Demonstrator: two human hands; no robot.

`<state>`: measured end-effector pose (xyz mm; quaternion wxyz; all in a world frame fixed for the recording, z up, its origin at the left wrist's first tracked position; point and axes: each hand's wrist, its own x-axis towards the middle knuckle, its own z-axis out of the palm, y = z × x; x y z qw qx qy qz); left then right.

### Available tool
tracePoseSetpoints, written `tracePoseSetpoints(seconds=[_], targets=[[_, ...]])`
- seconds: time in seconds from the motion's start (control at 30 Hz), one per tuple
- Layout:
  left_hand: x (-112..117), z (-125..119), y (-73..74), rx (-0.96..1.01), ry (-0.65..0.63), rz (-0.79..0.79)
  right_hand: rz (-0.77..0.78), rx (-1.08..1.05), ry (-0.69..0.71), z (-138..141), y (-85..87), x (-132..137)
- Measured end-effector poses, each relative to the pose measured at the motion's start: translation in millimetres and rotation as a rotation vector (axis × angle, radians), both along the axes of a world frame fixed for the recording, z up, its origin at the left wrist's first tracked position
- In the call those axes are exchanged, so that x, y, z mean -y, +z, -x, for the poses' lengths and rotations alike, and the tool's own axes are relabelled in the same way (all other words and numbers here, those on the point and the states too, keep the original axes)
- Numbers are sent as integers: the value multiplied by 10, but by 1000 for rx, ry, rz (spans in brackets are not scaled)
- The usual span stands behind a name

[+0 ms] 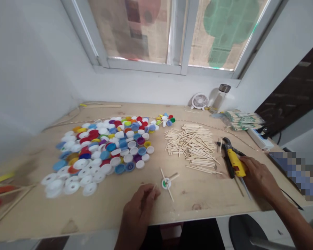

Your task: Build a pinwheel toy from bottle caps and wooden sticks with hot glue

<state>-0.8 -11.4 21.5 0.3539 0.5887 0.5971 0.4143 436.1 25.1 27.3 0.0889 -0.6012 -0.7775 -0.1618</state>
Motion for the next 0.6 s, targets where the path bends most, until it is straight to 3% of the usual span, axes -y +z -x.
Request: tracePoseSetpoints(seconds=[0.17, 0.27, 0.37, 0.47, 0.6], targets=[[34, -39, 74, 251, 52, 202, -14, -202, -136, 229, 152, 205], [44, -81, 126, 334, 99, 304, -12, -403, -151, 557, 239, 348], [52, -117, 176, 438, 53, 371, 21, -653, -52, 1072, 246, 485], [70, -136, 207, 532, -41, 428, 116, -830, 202, 1611, 171, 589], [103, -148, 230, 577, -44, 454, 279, -958, 399, 2047, 68, 644]])
